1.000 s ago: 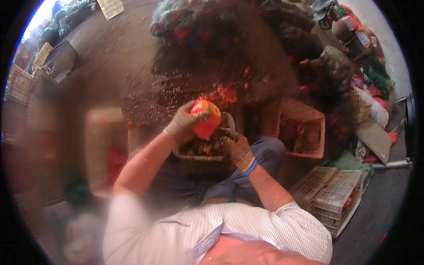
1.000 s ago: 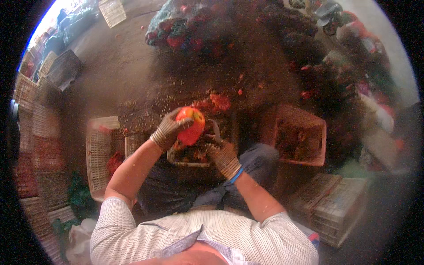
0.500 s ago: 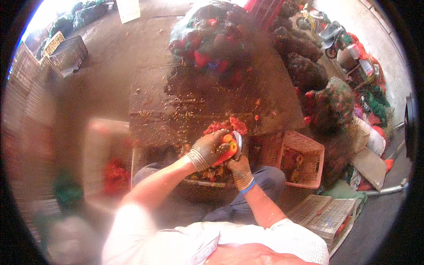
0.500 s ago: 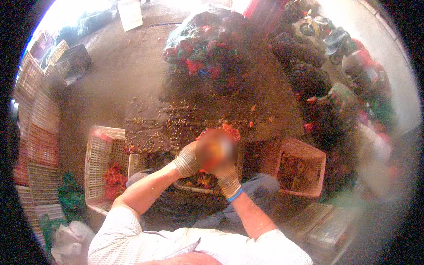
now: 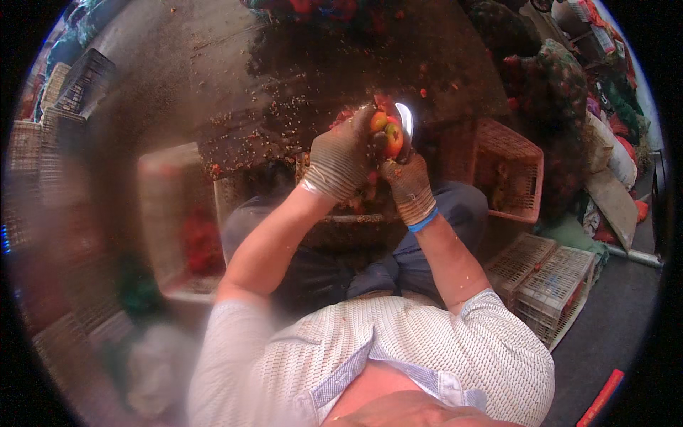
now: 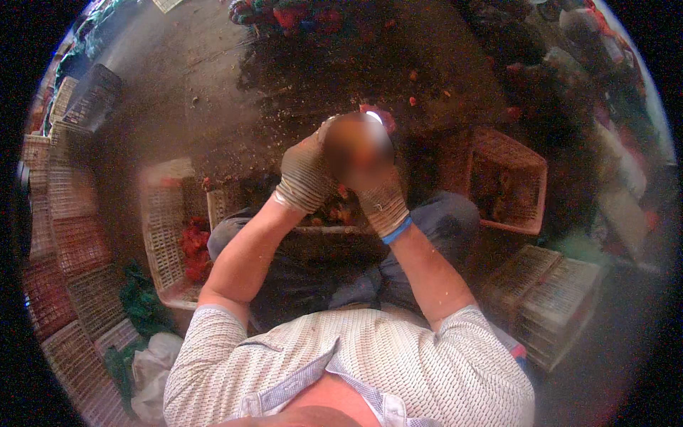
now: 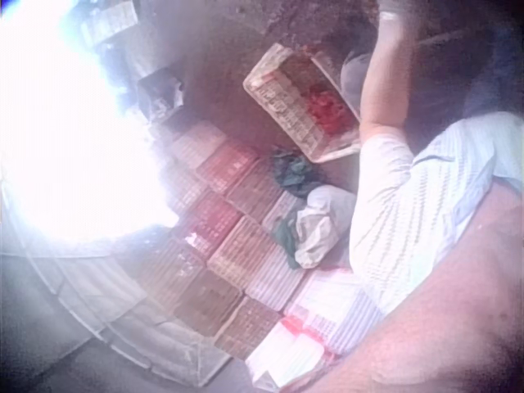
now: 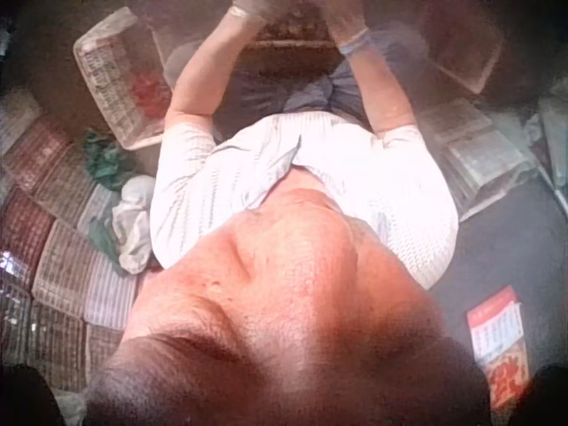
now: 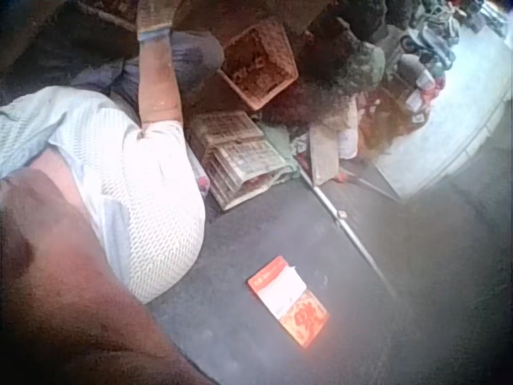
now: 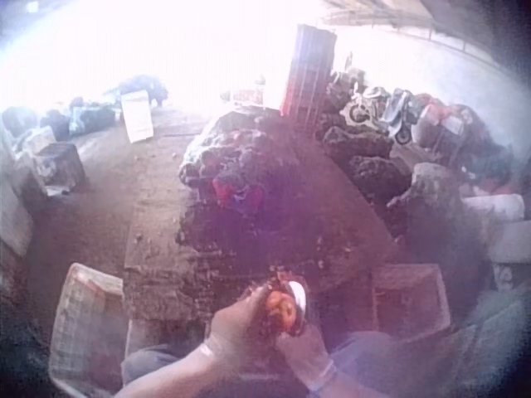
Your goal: The person sits on the floor and uses a knife to cut the stems and cores out of red peppers, dropping the seeds into a container and setting the cleaned peppers aside.
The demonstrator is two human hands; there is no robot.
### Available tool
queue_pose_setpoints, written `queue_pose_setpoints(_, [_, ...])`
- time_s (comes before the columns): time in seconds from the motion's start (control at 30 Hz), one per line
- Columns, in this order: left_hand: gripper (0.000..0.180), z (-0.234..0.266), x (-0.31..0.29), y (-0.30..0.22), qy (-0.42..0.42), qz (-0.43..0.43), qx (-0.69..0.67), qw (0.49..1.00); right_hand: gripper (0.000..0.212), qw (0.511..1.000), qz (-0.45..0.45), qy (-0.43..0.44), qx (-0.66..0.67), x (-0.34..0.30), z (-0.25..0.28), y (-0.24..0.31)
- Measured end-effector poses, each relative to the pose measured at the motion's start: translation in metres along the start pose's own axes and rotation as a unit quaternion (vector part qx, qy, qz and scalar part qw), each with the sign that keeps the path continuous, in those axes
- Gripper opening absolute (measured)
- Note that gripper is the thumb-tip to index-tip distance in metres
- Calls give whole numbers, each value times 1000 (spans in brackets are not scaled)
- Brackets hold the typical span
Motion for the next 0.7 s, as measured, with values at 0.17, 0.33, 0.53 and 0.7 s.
queue_pose_setpoints(0.17, [41,-22,-6,29,-3,79,-306,949,44,997,-22,10,-76,-14,15,14])
queue_pose_setpoints(0.33, [42,-30,-7,37,62,120,-419,898,35,994,-102,-26,-14,-26,15,40])
queue_pose_setpoints(0.53, [45,-33,-9,32,202,262,-832,446,38,994,-101,13,44,-38,22,49])
queue_pose_setpoints(0.7, [31,-9,3,30,20,149,-379,913,39,989,-100,10,111,-16,42,-6])
Point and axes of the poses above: each hand's wrist, its own x-axis towards the middle knuckle, its own z-axis out of the back of the hand, y = z × x, the point moved 3 cm from there along x, towards the middle knuckle
